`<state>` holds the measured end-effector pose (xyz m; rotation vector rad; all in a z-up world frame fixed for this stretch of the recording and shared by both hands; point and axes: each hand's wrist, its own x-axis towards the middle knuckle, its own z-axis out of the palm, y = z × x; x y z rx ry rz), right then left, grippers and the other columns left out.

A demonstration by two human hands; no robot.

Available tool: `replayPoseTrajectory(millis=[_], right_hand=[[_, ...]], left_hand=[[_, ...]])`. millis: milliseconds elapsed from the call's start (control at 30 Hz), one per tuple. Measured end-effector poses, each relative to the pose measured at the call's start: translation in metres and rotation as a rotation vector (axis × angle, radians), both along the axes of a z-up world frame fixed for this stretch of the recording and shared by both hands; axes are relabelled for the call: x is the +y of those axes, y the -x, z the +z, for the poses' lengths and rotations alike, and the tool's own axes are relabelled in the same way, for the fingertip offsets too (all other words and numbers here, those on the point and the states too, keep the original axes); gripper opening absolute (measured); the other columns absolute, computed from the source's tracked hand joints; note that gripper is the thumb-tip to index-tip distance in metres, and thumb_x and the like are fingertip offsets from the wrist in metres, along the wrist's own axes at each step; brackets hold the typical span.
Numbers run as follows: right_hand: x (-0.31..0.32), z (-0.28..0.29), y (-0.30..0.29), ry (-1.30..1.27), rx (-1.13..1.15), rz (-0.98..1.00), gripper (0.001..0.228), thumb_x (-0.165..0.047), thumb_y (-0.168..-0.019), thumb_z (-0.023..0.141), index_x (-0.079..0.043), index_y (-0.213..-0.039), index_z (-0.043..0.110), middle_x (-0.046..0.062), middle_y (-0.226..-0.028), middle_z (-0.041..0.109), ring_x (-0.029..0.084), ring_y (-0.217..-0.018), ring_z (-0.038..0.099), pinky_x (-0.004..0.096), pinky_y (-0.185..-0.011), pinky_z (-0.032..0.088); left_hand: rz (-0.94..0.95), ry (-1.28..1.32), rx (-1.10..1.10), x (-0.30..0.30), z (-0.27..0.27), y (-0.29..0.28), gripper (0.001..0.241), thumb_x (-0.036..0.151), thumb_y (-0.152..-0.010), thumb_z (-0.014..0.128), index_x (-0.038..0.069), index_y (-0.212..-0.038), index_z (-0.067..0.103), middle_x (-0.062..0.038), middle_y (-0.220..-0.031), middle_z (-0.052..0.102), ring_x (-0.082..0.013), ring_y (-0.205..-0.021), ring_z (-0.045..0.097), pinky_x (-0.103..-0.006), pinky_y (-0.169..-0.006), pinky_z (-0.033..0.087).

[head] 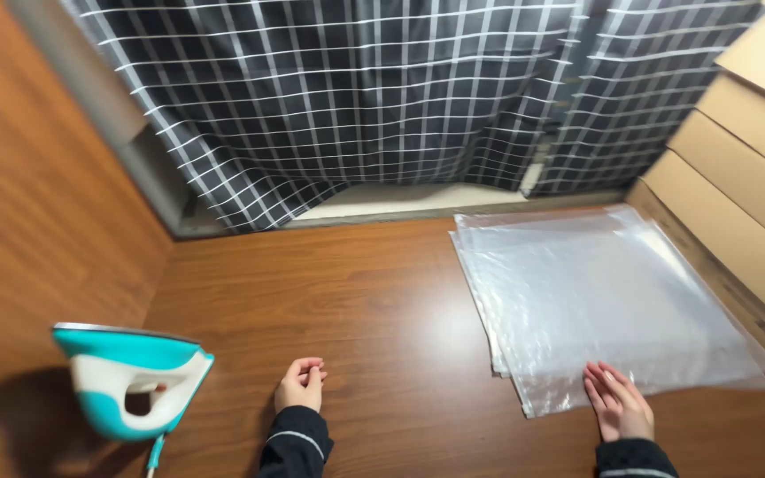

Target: The person takes a pair of denim shorts from a hanger, lays them on a table, and irons both the front and back sides. The person then folds the shorts and places them into a clear plastic bag.

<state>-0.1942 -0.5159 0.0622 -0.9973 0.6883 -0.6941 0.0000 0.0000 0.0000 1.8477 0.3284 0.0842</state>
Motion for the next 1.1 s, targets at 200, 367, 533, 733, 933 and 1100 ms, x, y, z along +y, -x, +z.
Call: replayPoseTrajectory(millis=[200,367,533,733,933,1100], right_hand=[[0.065,0.041,0.056,-0.010,-0.070,-0.154,0.026,-0.002,-0.110,0.055,0.007,-0.134,0.059,0.032,-0.127,0.067,0.037,-0.124,0.069,0.043,-0.114,0.057],[0.116,0.017,0.157,-0.088,-0.059,-0.275,0.036,0.006,-0.109,0.047,0.015,-0.142,0.056,0.043,-0.129,0.064,0.049,-0.122,0.064,0.053,-0.111,0.051],[0.192,0.025,0.268,-0.194,0.017,-0.520,0.039,-0.001,-0.110,0.048,0.021,-0.140,0.062,0.047,-0.125,0.068,0.056,-0.122,0.066,0.060,-0.109,0.051],[0.296,0.060,0.384,-0.170,0.065,-0.858,0.039,0.001,-0.110,0.049,0.028,-0.133,0.065,0.052,-0.118,0.073,0.060,-0.112,0.071,0.062,-0.102,0.056],[0.381,0.081,0.496,-0.162,0.031,-1.257,0.038,0.006,-0.111,0.046,0.033,-0.133,0.062,0.057,-0.116,0.068,0.066,-0.110,0.067,0.067,-0.103,0.053],[0.422,0.075,0.600,-0.057,-0.015,-1.488,0.036,0.001,-0.111,0.048,0.023,-0.136,0.061,0.048,-0.120,0.066,0.062,-0.112,0.065,0.067,-0.108,0.052]], left_hand=[[-0.065,0.278,-0.010,0.007,-0.062,-0.022,0.017,0.001,-0.101,0.063,0.000,-0.105,0.080,-0.016,-0.103,0.085,-0.0238,-0.091,0.084,-0.0320,-0.081,0.068],[-0.314,0.366,-0.022,-0.035,-0.075,-0.003,0.017,0.001,-0.099,0.067,0.004,-0.110,0.080,-0.015,-0.104,0.086,-0.0216,-0.086,0.080,-0.0305,-0.071,0.059],[-0.726,0.385,0.134,-0.114,0.029,0.078,0.018,0.001,-0.097,0.070,0.001,-0.109,0.083,-0.015,-0.099,0.089,-0.0244,-0.086,0.083,-0.0342,-0.080,0.061],[-1.154,0.382,0.215,-0.180,0.061,0.176,0.021,0.005,-0.098,0.067,0.000,-0.107,0.084,-0.016,-0.099,0.091,-0.0274,-0.093,0.086,-0.0344,-0.089,0.061],[-1.499,0.307,0.340,-0.223,0.086,0.301,0.022,0.007,-0.094,0.069,0.001,-0.105,0.086,-0.018,-0.098,0.093,-0.0257,-0.093,0.087,-0.0336,-0.092,0.062],[-1.845,0.443,0.316,-0.272,0.067,0.405,0.020,0.012,-0.096,0.074,-0.001,-0.108,0.083,-0.017,-0.098,0.092,-0.0209,-0.089,0.084,-0.0306,-0.083,0.062]])
